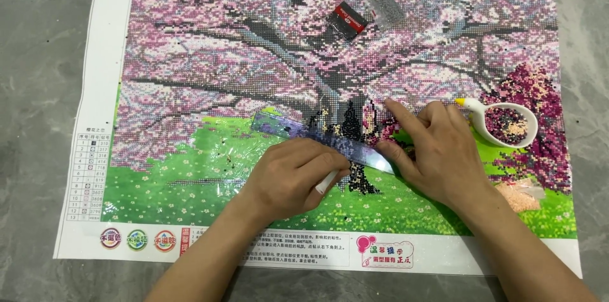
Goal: Using a specialized pen tool to pick up small resin diamonds and place them onto a pre-printed sticky canvas.
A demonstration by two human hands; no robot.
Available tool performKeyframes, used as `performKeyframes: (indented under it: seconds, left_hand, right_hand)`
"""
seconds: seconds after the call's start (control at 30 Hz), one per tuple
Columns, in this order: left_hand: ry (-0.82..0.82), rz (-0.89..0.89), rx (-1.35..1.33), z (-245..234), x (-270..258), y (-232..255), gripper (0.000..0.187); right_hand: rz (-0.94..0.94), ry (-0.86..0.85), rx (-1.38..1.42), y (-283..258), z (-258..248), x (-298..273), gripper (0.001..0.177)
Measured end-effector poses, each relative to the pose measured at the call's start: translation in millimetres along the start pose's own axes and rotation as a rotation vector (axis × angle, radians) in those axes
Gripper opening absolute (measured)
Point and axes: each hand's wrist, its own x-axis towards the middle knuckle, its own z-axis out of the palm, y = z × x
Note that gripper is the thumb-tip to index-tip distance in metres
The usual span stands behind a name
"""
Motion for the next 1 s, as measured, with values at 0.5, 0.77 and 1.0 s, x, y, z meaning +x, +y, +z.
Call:
performKeyframes:
  seconds: [0.5,0.77,1.0]
  left_hand:
    - [0.023,0.018,0.005,3.3,-3.0,-2.6,0.005]
    - [0.174,-0.209,-0.416,-0.9,5.6,27.9,0.01]
    - [0.278,-0.28,-0.651,-1.2,11.8,61.7,0.01]
  right_hand:
    - [0.123,0.396,0.757,1.7,-4.0,-16.9,0.03]
    - [0.473,-0.051,2.372,-34.1,-12.8,-44.7,0.019]
    - [0.551,-0.198,2.482,-46.9,-2.1,-66.2,0.01]
